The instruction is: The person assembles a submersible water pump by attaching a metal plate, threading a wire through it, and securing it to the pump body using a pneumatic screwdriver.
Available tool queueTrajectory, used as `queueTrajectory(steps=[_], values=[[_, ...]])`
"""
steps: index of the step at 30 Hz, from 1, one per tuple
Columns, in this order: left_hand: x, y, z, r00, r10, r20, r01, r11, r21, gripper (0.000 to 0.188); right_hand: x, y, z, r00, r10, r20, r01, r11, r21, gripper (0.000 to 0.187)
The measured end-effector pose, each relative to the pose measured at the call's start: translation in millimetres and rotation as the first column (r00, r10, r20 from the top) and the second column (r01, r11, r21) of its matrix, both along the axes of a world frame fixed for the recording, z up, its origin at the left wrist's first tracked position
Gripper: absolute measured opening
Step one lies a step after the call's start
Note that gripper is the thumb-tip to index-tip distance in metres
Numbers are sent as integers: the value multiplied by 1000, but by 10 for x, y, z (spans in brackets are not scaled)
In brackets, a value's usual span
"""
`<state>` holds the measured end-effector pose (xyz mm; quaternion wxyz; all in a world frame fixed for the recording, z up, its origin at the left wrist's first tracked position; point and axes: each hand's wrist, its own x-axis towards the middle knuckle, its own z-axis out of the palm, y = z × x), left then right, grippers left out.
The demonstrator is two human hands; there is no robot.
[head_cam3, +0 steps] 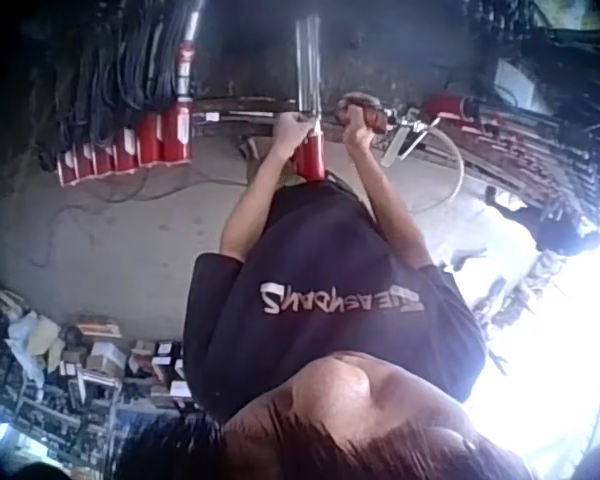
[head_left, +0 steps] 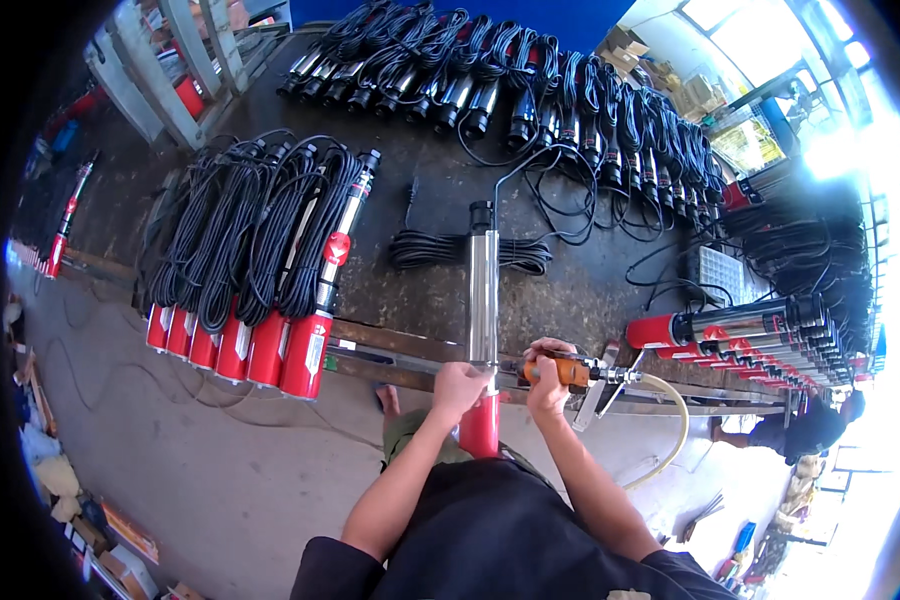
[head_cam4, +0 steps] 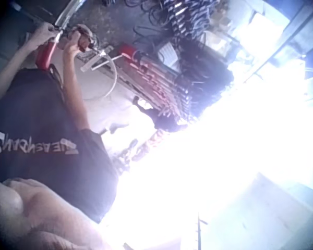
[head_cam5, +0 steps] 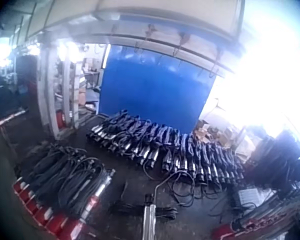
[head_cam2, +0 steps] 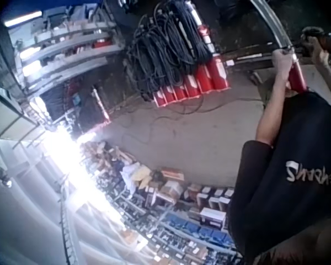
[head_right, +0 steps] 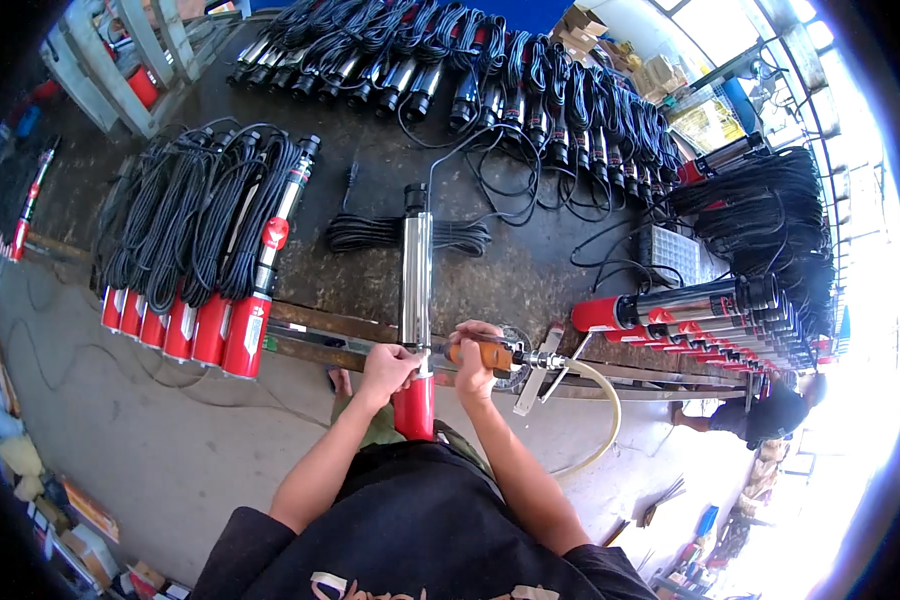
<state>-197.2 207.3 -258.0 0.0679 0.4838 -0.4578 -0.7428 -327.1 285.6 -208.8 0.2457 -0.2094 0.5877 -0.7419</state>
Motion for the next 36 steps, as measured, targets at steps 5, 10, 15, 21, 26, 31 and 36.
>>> queueTrajectory(steps=[5,10,15,21,26,31,36], values=[[-40,26,38,963,-79,259,187,886,-425,43,41,1,-6,968,131,-215,-126,991,37,17],[-67,87,-41,985,-24,170,100,886,-452,46,10,-10,-137,949,145,-280,-170,983,-67,18],[-94,76,91,984,-31,176,114,868,-483,48,48,-96,-68,979,86,-185,-98,994,-55,21],[-65,41,217,935,18,354,210,776,-595,56,99,190,356,969,-226,-99,206,963,-176,33],[33,320,71,939,238,249,57,607,-793,51,-181,514,-68,697,-528,485,555,826,101,51],[-228,346,256,816,317,484,240,575,-782,86,-693,484,-555,85,-363,928,509,817,272,66],[-88,182,247,755,299,584,261,680,-686,85,-772,261,-590,119,-302,946,339,908,247,57]])
